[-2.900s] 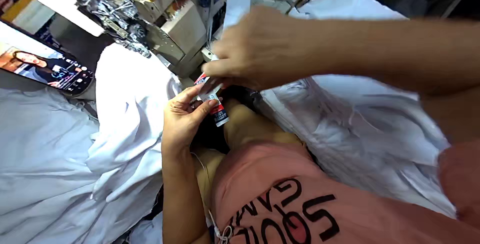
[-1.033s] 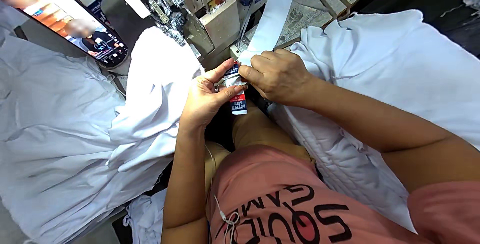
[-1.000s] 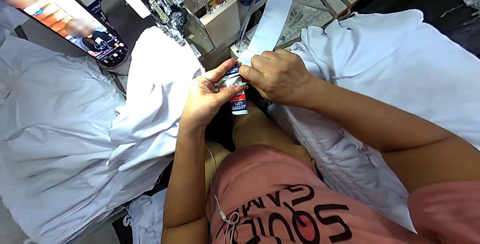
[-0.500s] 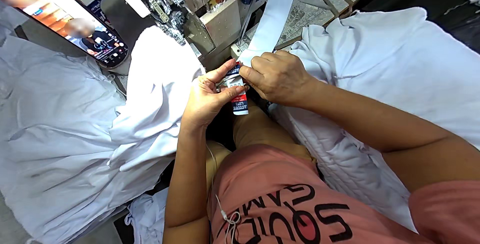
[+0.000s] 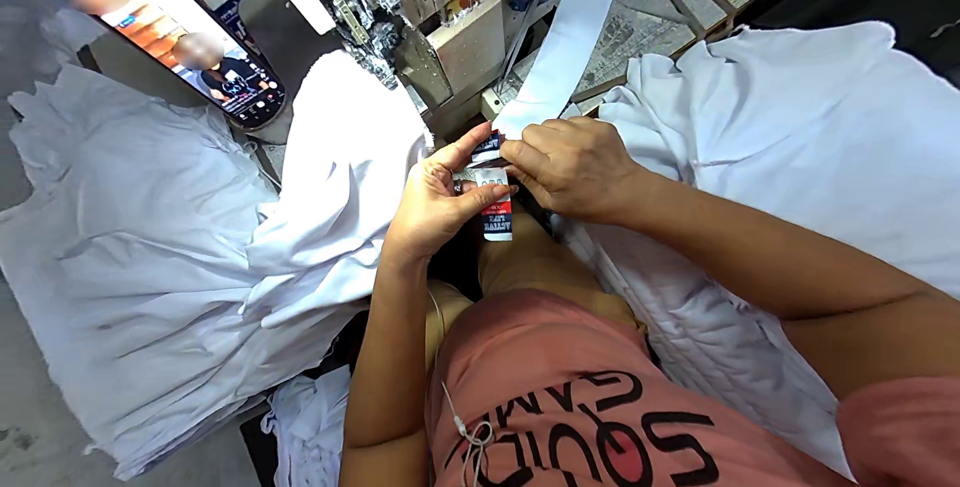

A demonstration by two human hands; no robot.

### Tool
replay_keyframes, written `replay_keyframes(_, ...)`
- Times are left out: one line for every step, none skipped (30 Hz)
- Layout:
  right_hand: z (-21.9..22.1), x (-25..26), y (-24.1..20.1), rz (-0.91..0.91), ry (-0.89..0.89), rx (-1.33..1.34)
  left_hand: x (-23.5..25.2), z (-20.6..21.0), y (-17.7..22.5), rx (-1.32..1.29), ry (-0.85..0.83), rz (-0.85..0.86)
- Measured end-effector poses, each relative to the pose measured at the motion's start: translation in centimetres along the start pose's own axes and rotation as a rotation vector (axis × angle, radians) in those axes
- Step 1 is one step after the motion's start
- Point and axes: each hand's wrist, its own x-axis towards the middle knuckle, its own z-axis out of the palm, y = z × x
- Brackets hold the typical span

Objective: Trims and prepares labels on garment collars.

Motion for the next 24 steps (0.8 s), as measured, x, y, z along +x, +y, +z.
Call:
replay_keyframes(-0.2, 0.1, -0.2, 0.01, 0.021, 0.052, -0.4, -0.1, 0.1, 0.001, -0.006, 0.005)
replay_keyframes(-0.3, 0.3, -0.3, 0.029, 0.05, 0.121, -0.8, -0.3, 0.1, 0.011, -0.01, 0.009)
replay_keyframes(-0.5, 0.5, -0.5, 0.058, 0.077, 0.205, -1.3, -0.4, 0.3, 0.02, -0.006, 0.011)
replay_keyframes(-0.7, 0.8, -0.6, 0.092, 0.101, 0.308, -1.9, -0.6, 0.5, 0.028, 0.006, 0.004)
replay_keyframes(-0.8, 1.2, -0.8, 0.125, 0.122, 0.416, -2.5, -0.8, 0.6, 0.034, 0.026, 0.005)
replay_keyframes(-0.9, 1.6, -1.0, 0.146, 0.139, 0.513, -3.0, -0.9, 0.7, 0.042, 0.049, 0.03)
replay_keyframes(-1.0, 2.3, -1.2, 0.153, 0.159, 0.598, -3.3, -1.0, 0.7, 0.049, 0.08, 0.073)
replay_keyframes(-1.1, 3.0, -1.7, 0.146, 0.172, 0.667, -3.6, -1.1, 0.7, 0.051, 0.119, 0.123)
replay_keyframes(-1.2, 3.9, -2.2, 0.133, 0.181, 0.717, -3.8, -1.2, 0.7, 0.052, 0.166, 0.175)
replay_keyframes(-1.2, 4.8, -2.8, 0.116, 0.181, 0.736, -4.1, -1.3, 0.8, 0.049, 0.223, 0.223)
replay_keyframes(-1.2, 5.8, -3.5, 0.09, 0.169, 0.734, -4.3, -1.5, 1.0, 0.028, 0.282, 0.266)
replay_keyframes(-1.1, 6.9, -4.1, 0.057, 0.166, 0.722, -4.5, -1.5, 1.2, -0.002, 0.346, 0.305)
replay_keyframes(-0.9, 7.9, -4.7, 0.029, 0.171, 0.71, -4.7, -1.5, 1.6, -0.035, 0.411, 0.336)
replay_keyframes(-0.6, 8.9, -5.2, 0.012, 0.184, 0.712, -4.9, -1.5, 2.0, -0.07, 0.478, 0.359)
replay_keyframes(-0.3, 9.9, -5.6, 0.017, 0.202, 0.734, -5.0, -1.4, 2.5, -0.102, 0.552, 0.373)
replay_keyframes(-0.1, 10.7, -5.9, 0.046, 0.215, 0.773, -5.2, -1.4, 2.8, -0.122, 0.615, 0.385)
replay_keyframes(0.1, 11.3, -6.1, 0.096, 0.242, 0.828, -5.4, -1.4, 3.0, -0.141, 0.673, 0.398)
replay_keyframes(0.2, 11.6, -6.5, 0.164, 0.284, 0.886, -5.5, -1.3, 3.1, -0.162, 0.726, 0.416)
replay_keyframes(0.5, 11.4, -6.9, 0.229, 0.335, 0.94, -5.7, -1.3, 3.2, -0.189, 0.771, 0.435)
replay_keyframes(1.1, 10.9, -7.4, 0.297, 0.368, 0.991, -5.8, -1.3, 3.1, -0.215, 0.806, 0.449)
replay_keyframes(1.9, 10.0, -7.9, 0.364, 0.376, 1.043, -5.9, -1.3, 3.1, -0.239, 0.833, 0.457)
replay_keyframes(2.9, 8.7, -8.4, 0.415, 0.353, 1.105, -5.9, -1.3, 2.9, -0.256, 0.848, 0.464)
replay_keyframes(3.9, 7.4, -9.0, 0.451, 0.319, 1.17, -5.9, -1.2, 2.8, -0.27, 0.854, 0.465)
replay_keyframes(4.6, 6.2, -9.5, 0.476, 0.284, 1.231, -5.8, -1.1, 2.6, -0.284, 0.851, 0.461)
